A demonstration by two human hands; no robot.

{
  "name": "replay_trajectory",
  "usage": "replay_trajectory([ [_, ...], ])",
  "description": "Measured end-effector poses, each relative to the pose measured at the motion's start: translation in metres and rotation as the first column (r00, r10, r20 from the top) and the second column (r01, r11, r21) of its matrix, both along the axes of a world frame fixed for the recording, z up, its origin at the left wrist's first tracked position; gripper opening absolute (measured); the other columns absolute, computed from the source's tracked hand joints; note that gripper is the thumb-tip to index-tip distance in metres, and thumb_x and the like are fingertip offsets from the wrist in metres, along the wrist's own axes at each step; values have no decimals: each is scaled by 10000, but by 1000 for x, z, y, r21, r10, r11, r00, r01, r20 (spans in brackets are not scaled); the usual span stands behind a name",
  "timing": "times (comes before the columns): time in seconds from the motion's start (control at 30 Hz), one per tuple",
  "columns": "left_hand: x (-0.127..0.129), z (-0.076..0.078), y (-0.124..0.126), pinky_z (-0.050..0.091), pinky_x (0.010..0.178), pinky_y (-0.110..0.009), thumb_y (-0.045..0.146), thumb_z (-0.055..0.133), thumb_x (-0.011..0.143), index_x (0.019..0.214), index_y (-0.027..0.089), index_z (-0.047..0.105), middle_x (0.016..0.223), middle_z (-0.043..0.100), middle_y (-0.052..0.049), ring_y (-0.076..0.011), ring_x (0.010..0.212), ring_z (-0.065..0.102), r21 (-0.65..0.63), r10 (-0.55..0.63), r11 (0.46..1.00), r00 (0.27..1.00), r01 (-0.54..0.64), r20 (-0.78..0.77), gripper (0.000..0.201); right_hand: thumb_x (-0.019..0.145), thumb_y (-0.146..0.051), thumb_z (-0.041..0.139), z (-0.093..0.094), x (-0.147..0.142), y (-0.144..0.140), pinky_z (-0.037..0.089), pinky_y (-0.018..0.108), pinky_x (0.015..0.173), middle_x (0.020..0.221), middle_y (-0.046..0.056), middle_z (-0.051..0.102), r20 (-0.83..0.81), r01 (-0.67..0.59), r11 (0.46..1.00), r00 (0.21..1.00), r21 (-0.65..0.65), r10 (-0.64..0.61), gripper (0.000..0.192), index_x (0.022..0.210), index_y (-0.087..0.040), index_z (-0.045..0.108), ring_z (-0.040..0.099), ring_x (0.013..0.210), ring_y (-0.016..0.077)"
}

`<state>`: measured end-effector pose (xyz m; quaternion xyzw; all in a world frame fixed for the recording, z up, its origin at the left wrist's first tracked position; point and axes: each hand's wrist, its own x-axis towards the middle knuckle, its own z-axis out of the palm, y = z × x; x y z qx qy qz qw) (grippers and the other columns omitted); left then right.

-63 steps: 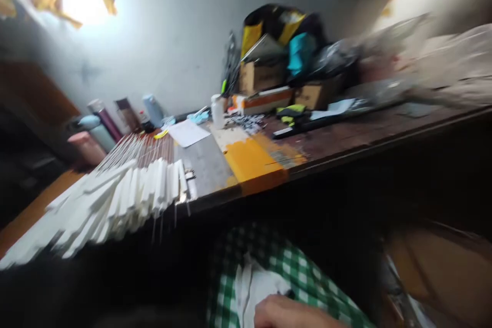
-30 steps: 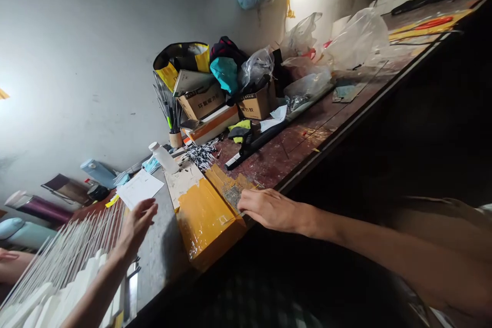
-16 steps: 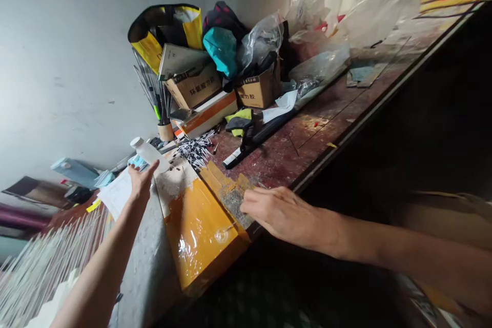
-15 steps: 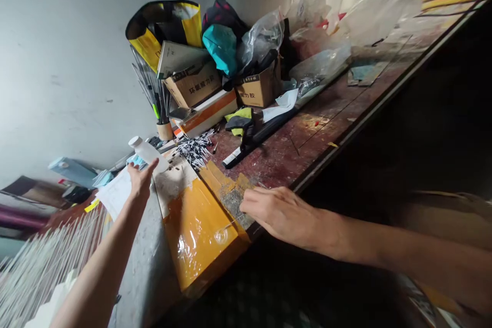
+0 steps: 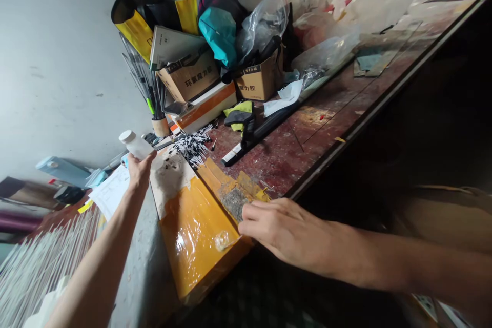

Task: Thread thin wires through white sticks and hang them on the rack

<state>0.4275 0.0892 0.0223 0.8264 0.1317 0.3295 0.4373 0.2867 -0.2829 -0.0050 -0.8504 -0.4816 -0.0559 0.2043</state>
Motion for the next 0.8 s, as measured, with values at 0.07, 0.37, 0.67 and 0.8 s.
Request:
replay_trajectory([
  [0.07,-18,12,-3,498,791,-336,406,745,617,1207,136,465,1078,634,-107,-248,931,621,59,-71,996,997,72,-14,707,884,-43,506,1,0,1,323,288,638,864,-1,582,22,46,999,999,-19,-45,191,824,-208,582,539,805,156],
  [0.37,-148,40,-38,467,865,-442,397,767,612,1192,181,582,1077,652,-104,-321,972,606,586,-203,709,909,393,-364,646,881,-36,492,2,-5,6,342,288,607,872,23,592,108,89,995,991,-43,-84,202,850,-193,615,561,825,173],
  [0.67,-202,39,-66,407,986,-532,37,559,740,1255,179,512,1218,559,-141,-310,1132,514,859,-197,242,890,451,-412,537,907,-19,443,-7,-15,8,414,298,754,968,61,586,152,118,993,981,5,-117,246,972,-175,621,557,929,189],
  [0.8,-204,48,-77,344,1052,-559,-5,522,713,1257,162,502,1233,534,-150,-312,1164,490,898,-197,110,895,426,-400,569,922,-33,429,-5,-20,10,432,315,778,969,66,587,141,103,995,985,-3,-101,251,967,-182,627,566,935,196],
])
